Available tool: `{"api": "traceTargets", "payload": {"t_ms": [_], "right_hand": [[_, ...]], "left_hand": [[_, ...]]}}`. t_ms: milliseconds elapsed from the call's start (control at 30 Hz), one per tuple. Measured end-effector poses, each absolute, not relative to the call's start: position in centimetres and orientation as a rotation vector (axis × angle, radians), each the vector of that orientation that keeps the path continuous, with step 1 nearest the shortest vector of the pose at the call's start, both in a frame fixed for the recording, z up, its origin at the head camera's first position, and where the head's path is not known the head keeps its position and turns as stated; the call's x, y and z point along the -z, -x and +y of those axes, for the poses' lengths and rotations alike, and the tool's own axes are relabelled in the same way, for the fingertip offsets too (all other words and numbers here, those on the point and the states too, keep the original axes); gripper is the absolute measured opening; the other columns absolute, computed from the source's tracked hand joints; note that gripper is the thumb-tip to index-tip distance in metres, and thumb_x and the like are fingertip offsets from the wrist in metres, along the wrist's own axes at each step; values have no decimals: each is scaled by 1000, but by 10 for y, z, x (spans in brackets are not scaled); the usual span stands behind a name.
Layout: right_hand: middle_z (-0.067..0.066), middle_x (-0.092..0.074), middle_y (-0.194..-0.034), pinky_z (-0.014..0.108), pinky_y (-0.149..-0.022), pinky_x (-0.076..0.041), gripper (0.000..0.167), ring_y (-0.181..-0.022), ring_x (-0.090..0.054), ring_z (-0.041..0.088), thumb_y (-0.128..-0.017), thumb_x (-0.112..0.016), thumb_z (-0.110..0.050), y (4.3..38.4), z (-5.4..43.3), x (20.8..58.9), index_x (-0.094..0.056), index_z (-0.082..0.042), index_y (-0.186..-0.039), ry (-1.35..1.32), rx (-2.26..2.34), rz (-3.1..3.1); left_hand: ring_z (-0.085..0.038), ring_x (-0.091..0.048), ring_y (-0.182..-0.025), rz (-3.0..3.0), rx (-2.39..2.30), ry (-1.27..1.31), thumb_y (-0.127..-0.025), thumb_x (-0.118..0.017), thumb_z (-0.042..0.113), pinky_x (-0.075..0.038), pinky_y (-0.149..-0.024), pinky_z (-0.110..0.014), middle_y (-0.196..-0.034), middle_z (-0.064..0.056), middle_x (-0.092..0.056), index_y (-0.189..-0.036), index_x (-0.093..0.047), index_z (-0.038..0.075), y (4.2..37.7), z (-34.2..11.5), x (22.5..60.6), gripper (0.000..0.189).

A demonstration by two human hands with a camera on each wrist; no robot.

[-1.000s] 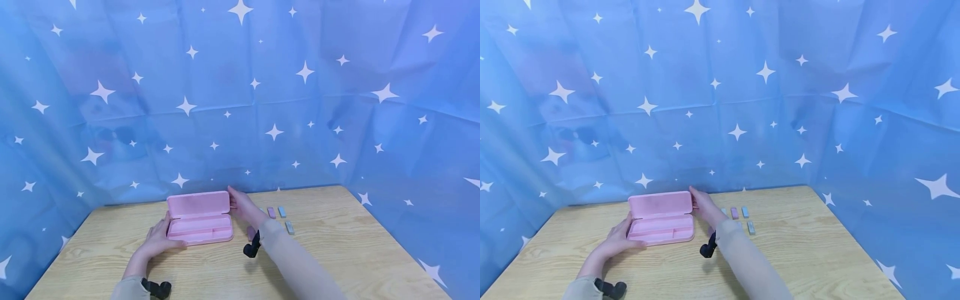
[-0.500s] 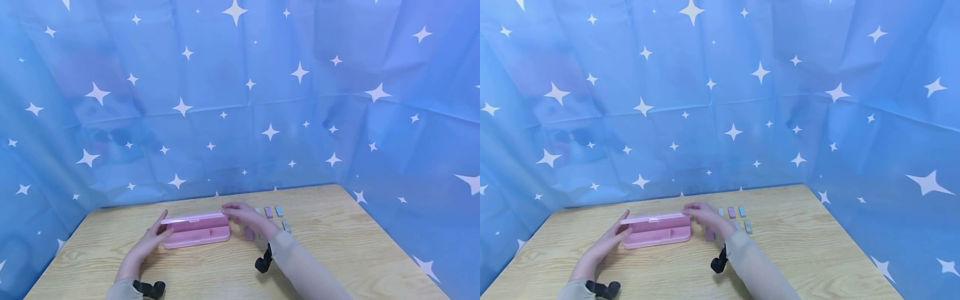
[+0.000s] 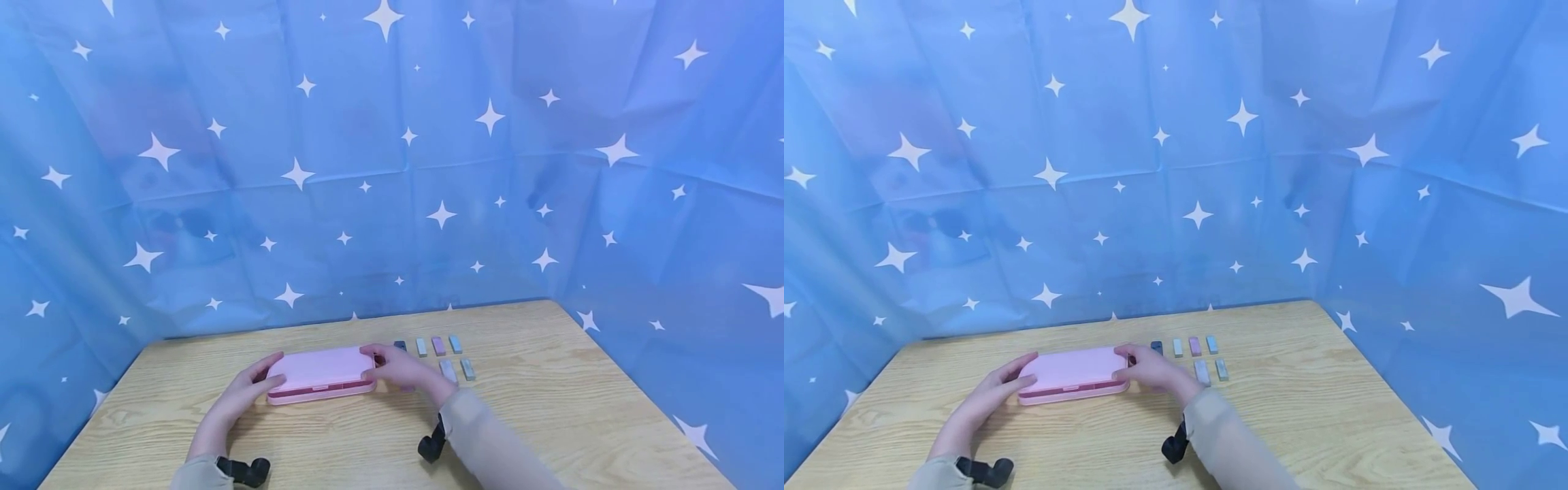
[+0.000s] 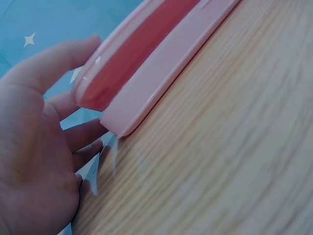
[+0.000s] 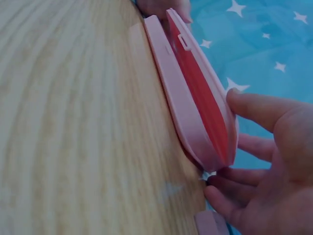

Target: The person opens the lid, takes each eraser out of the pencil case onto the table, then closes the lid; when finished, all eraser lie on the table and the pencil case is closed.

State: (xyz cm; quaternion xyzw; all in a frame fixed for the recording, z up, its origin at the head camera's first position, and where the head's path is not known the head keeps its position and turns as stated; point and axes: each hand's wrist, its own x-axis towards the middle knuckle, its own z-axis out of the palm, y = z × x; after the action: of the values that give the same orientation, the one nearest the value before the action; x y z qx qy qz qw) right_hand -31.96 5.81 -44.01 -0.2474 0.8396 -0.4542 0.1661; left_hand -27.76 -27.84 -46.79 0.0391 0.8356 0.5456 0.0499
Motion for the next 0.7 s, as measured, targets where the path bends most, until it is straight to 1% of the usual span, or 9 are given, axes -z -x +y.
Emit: {"api": "traceTargets", "payload": {"t_ms": [33, 133, 233, 400, 700], "right_hand": [[11, -46, -145, 41, -103, -40, 58, -135, -40, 29, -92, -68, -28, 319, 58, 441, -48, -11, -143, 713, 1291, 2399], [12, -44, -146, 42, -109, -35, 59, -136, -38, 30, -92, -68, -25, 318, 57, 443, -47, -9, -143, 720, 1291, 2407], [11, -44, -147, 42, -109, -36, 59, -136, -38, 30, -91, -69, -23, 318, 56, 446, -47, -8, -143, 724, 1280, 2422], [10, -47, -145, 42, -106, -40, 57, -134, -42, 28, -91, -70, -21, 319, 56, 448, -49, -9, -142, 750, 1222, 2485], [7, -49, -144, 39, -105, -41, 59, -133, -43, 26, -90, -71, -22, 312, 52, 443, -49, -9, -143, 750, 1134, 2541]], "left_hand": [[-39, -17, -144, 2540, -1667, -125, -91, -68, 32, -16, -115, -53, -155, -21, -26, -149, -37, 6, 278, -278, 468, 71], [-39, -17, -144, 2547, -1652, -144, -92, -67, 31, -17, -115, -52, -156, -21, -26, -149, -37, 6, 279, -278, 470, 70], [-39, -17, -144, 2558, -1641, -153, -91, -68, 31, -17, -115, -52, -156, -21, -26, -149, -37, 6, 280, -277, 471, 70], [-38, -19, -143, 2589, -1614, -153, -91, -69, 31, -18, -115, -51, -155, -21, -28, -148, -39, 6, 279, -273, 469, 69], [-41, -17, -143, 2621, -1512, -183, -90, -69, 33, -15, -115, -54, -155, -20, -27, -149, -37, 8, 277, -275, 465, 71]]}}
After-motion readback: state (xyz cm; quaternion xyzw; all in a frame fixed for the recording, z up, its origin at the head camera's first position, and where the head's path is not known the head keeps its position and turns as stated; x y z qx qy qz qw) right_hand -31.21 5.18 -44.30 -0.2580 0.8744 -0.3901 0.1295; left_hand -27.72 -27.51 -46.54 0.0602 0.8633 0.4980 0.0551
